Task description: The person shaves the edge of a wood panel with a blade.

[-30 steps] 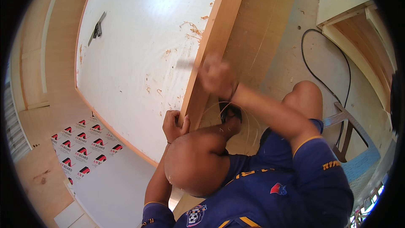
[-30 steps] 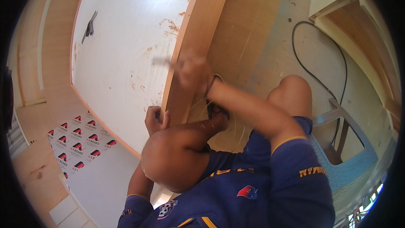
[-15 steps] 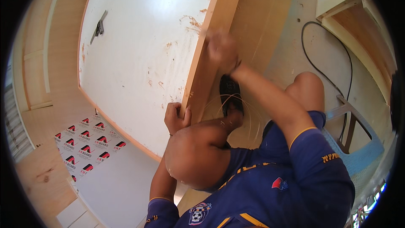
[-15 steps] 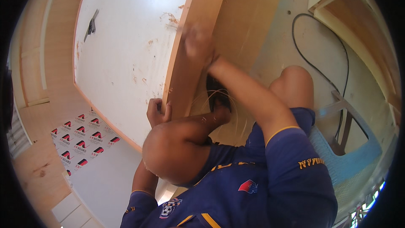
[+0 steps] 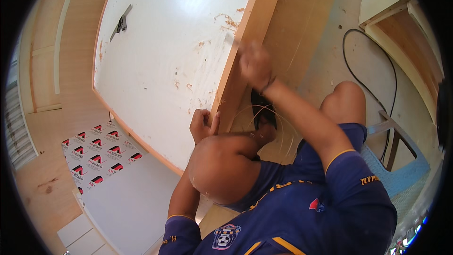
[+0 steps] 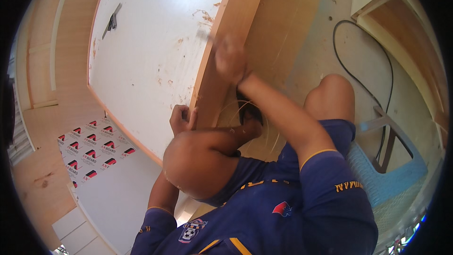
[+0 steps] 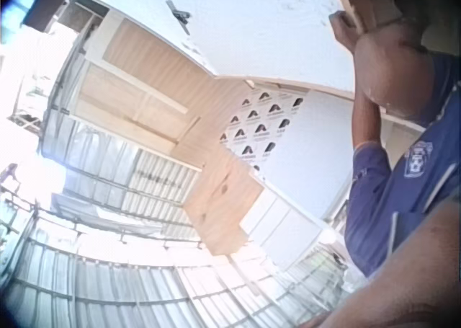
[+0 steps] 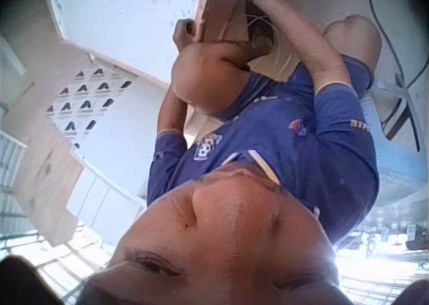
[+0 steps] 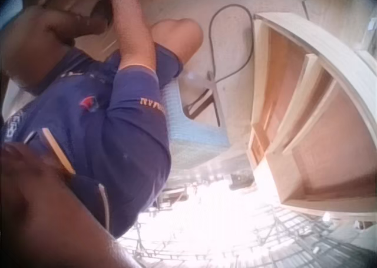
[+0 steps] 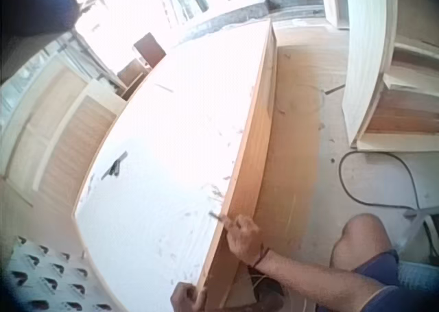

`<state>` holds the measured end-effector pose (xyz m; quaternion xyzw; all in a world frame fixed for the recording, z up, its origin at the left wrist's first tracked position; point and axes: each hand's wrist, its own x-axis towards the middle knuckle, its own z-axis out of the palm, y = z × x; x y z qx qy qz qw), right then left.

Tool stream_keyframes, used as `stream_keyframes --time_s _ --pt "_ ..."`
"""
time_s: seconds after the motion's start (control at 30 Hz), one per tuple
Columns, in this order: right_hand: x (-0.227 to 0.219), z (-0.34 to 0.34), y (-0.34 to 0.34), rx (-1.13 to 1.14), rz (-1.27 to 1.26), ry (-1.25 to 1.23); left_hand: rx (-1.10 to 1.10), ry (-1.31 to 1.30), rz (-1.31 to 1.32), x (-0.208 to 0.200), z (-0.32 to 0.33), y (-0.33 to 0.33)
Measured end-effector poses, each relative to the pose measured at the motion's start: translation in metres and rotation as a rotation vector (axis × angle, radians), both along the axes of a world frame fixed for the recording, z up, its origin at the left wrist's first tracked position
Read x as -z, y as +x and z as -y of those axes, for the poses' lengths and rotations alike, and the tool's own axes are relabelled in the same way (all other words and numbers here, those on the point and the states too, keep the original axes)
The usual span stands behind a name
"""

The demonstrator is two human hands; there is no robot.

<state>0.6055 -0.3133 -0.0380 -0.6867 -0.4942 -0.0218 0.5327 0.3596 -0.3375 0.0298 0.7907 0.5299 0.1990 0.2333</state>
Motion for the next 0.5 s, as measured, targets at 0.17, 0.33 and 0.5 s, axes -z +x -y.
stream_keyframes --time_s 0.17,0.33,0.5 --pt "-0.023 0.07 -0.061 -0.551 -0.015 -0.157 -0.117 -0.139 0.037 -0.006 -0.001 -0.004" --pt "-0.02 -0.015 0.064 -0.035 -0.107 -0.03 -0.177 -0.202 0.026 -0.01 0.0 0.003" --pt "0.004 -0.013 0.033 0.015 -0.018 -0.04 -0.204 -0.276 0.116 -0.013 0.001 0.008"
